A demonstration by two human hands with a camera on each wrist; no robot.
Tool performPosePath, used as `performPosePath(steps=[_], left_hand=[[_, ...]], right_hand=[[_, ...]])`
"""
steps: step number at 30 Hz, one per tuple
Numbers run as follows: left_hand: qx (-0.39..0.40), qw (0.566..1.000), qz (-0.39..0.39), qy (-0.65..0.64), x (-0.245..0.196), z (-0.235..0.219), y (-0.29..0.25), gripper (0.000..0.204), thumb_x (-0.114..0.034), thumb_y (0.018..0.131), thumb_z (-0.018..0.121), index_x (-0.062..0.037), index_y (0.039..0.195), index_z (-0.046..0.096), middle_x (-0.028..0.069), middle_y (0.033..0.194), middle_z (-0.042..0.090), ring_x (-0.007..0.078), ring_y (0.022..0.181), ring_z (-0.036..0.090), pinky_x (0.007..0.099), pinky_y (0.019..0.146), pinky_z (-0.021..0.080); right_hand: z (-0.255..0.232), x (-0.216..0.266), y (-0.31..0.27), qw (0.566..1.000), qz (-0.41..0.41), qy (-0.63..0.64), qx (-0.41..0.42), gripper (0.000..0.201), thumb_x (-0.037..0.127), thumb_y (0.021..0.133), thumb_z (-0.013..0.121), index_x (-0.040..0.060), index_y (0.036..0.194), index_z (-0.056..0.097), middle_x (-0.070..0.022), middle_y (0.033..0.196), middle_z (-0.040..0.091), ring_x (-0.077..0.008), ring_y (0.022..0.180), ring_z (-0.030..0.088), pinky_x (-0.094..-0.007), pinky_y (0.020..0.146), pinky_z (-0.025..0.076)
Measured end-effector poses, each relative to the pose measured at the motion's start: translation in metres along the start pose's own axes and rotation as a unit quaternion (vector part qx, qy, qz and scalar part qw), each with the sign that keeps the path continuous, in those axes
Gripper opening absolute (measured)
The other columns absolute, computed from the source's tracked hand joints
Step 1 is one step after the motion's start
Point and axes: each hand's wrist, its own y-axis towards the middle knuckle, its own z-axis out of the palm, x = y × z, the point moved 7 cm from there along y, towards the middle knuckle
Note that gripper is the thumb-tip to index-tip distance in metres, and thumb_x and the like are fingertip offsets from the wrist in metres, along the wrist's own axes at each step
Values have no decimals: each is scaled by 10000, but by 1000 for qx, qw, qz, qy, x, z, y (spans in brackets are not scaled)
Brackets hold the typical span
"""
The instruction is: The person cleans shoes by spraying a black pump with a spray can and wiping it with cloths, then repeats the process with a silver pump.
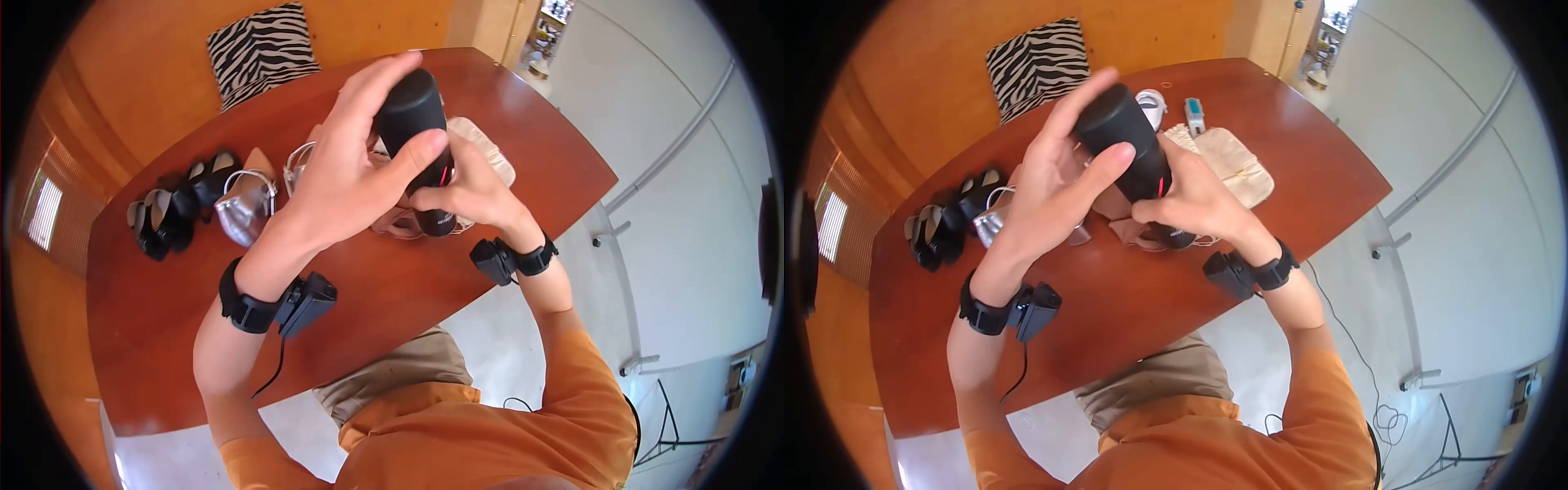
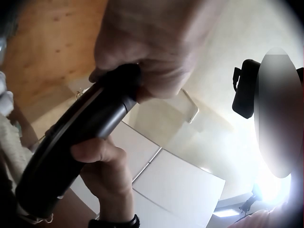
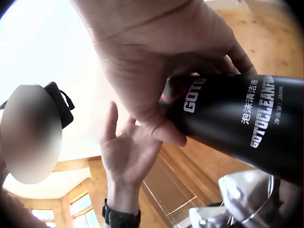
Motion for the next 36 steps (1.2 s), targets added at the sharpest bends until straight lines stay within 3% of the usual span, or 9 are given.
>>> performPosePath(steps=[3, 5, 7, 9, 17, 19, 22, 23, 36], left_hand=[[-25, 998, -50, 7, 2, -17, -9, 518, -150, 824, 665, -10, 1275, 451, 125, 1146, 522, 210, 1035, 539, 318, 834, 471], [-156, 950, 83, 258, -26, -42, -10, 475, -165, 816, 686, -3, 1220, 494, 119, 1095, 539, 187, 974, 550, 283, 790, 481], [-250, 955, 57, 149, -50, -68, -5, 490, -182, 800, 715, 8, 1200, 504, 103, 1047, 565, 164, 945, 563, 280, 786, 484], [-247, 962, 53, 104, -67, -78, -6, 395, -107, 889, 597, 9, 1250, 486, 106, 1070, 587, 117, 939, 565, 238, 798, 470], [-42, 958, -275, -75, 16, -48, -102, 436, -110, 778, 734, -29, 1071, 421, 81, 985, 564, 128, 904, 582, 257, 704, 518], [-26, 937, -340, -75, 46, -38, -139, 536, -146, 757, 760, -19, 1136, 402, 97, 1013, 558, 150, 938, 572, 302, 735, 511], [65, 957, -269, 84, 68, -27, -165, 650, -219, 776, 737, -11, 1276, 378, 146, 1041, 533, 226, 923, 577, 299, 726, 504], [121, 956, -190, 186, 64, -24, -163, 669, -247, 784, 725, -12, 1303, 374, 164, 1054, 520, 259, 914, 578, 307, 726, 503], [134, 922, -335, 136, 93, -37, -201, 604, -182, 791, 714, -40, 1259, 359, 186, 1198, 502, 313, 1123, 513, 387, 891, 444]], right_hand=[[18, 3, 0, 995, 14, 85, 58, 563, 134, 617, 671, -46, 1118, 490, -134, 874, 626, -209, 809, 618, -326, 725, 483], [26, 0, -1, 996, 27, 62, 60, 561, 139, 631, 678, -48, 1124, 487, -153, 868, 638, -199, 810, 634, -326, 717, 491], [38, -21, -4, 988, 62, -117, 74, 578, 159, 630, 697, -40, 1132, 489, -169, 874, 637, -221, 839, 637, -330, 735, 490], [39, -28, -3, 997, 2, -69, 43, 598, 175, 623, 706, -31, 1142, 490, -172, 877, 632, -253, 838, 629, -334, 758, 483], [1, -27, -7, 994, 109, 14, 8, 545, 181, 649, 778, 0, 1092, 517, -94, 950, 605, -151, 869, 567, -288, 756, 465], [-8, -25, -6, 997, 18, 8, -77, 705, 129, 641, 776, 3, 1237, 422, -102, 1038, 581, -170, 927, 556, -300, 795, 467], [-11, -12, 0, 990, -68, 71, -102, 1084, 31, 618, 749, 100, 1457, 66, -125, 1181, 512, -195, 975, 557, -332, 879, 462], [-9, -8, 1, 990, -70, 74, -98, 1084, 31, 618, 749, 100, 1457, 66, -125, 1181, 512, -195, 975, 557, -332, 879, 462], [5, 5, 1, 985, -115, -42, -122, 870, -22, 607, 712, 104, 1360, 296, -117, 1216, 458, -230, 1050, 516, -334, 869, 457]])
